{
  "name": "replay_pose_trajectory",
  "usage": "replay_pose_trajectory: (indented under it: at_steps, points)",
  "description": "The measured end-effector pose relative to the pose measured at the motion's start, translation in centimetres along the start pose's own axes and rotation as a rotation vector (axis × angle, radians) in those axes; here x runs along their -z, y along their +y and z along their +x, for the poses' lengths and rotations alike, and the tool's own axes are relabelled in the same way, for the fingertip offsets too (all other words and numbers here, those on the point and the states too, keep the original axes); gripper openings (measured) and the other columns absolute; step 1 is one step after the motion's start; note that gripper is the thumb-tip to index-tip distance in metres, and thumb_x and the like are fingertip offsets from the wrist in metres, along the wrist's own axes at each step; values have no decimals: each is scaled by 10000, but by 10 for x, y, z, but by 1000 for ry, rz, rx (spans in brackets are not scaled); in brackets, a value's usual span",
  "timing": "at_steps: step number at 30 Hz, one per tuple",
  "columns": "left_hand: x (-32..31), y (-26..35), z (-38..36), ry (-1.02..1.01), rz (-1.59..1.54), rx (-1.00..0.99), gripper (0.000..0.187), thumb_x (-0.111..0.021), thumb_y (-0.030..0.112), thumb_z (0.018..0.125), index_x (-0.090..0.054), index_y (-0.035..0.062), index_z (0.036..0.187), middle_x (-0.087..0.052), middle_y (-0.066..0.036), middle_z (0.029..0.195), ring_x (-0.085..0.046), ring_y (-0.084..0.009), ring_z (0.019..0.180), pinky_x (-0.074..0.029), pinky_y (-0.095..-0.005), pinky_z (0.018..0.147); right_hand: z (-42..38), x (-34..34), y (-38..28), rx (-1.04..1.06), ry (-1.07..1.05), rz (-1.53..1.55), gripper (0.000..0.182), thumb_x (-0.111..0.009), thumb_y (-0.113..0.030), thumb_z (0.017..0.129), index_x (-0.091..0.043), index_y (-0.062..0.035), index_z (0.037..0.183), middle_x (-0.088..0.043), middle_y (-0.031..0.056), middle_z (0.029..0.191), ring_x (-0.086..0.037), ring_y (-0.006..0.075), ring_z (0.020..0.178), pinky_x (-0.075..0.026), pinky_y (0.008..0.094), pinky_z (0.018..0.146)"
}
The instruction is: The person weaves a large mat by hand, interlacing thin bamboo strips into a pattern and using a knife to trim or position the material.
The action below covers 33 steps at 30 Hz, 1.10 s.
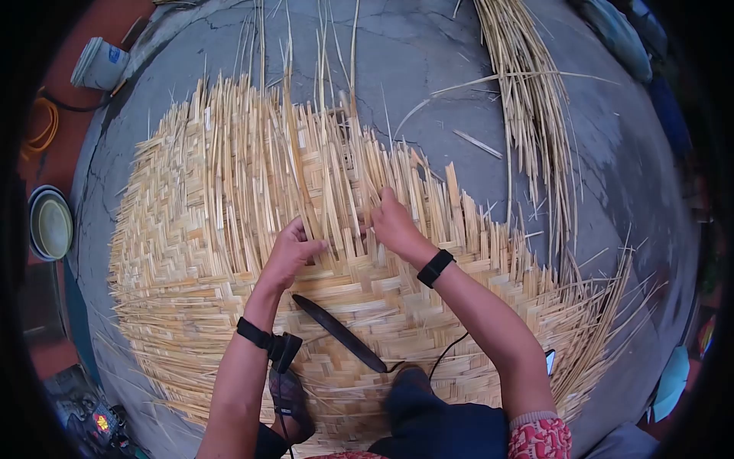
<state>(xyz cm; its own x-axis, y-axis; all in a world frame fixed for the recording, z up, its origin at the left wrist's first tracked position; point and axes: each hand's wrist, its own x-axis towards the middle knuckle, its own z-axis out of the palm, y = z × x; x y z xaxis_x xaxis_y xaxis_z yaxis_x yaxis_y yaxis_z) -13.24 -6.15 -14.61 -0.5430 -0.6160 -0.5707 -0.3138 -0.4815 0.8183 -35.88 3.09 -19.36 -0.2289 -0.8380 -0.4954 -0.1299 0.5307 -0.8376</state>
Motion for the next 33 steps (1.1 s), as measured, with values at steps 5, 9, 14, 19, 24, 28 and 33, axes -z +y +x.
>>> replay_pose_trajectory:
  at_steps: [5,9,14,19,24,28,33]
  points:
    - [-1,16,9,115,-94,-259,437,-529,383,1081,-686,-3,1211,-710,-107,1082,-675,-172,885,-561,-287,765,-32,-4,-13,99,2,159,341,-367,-53,1024,-441,17,1348,-585,135,1255,-536,171,1201,-468,315,993]
    - [3,44,20,-222,-446,55,588,-407,427,1114,-653,-100,1201,-693,-181,1141,-677,-272,1118,-597,-346,895,-37,-10,-7,208,135,218,453,-441,-70,1016,-398,-6,1463,-628,162,1210,-609,222,1097,-475,334,990]
    - [4,41,26,120,-444,-114,723,-717,102,953,-335,-3,1558,-632,-137,1172,-692,-204,920,-585,-294,840,-10,19,-31,166,-390,-34,373,-482,-86,1032,-485,-16,1398,-661,117,1158,-638,204,1038,-506,339,946]
    - [20,43,12,467,249,-472,749,-613,46,958,-258,37,1617,-629,-125,1164,-652,-173,974,-558,-326,816,-8,23,-36,90,-465,-247,254,-537,-93,1038,-568,-15,1278,-685,92,1063,-666,182,1020,-530,325,906]
    - [64,-7,-6,671,-68,-163,781,-488,-39,833,-293,10,1587,-580,-162,1063,-575,-227,869,-519,-362,793,10,23,-26,-91,-614,56,247,-653,-82,959,-623,-3,1192,-710,110,1055,-695,183,934,-558,338,793]
    - [78,-37,-30,777,-559,-8,773,-475,-71,793,-365,14,1554,-549,-138,984,-561,-235,894,-485,-394,814,25,17,-22,-63,-660,-64,288,-691,-65,915,-648,-4,1193,-720,91,987,-695,174,891,-562,333,766]
    - [55,-24,-42,556,1198,-448,695,-479,-63,819,-453,32,1507,-565,-124,980,-566,-322,957,-401,-425,897,28,17,-19,138,-680,-320,363,-678,-28,898,-654,-27,1260,-724,63,952,-690,163,892,-561,332,773]
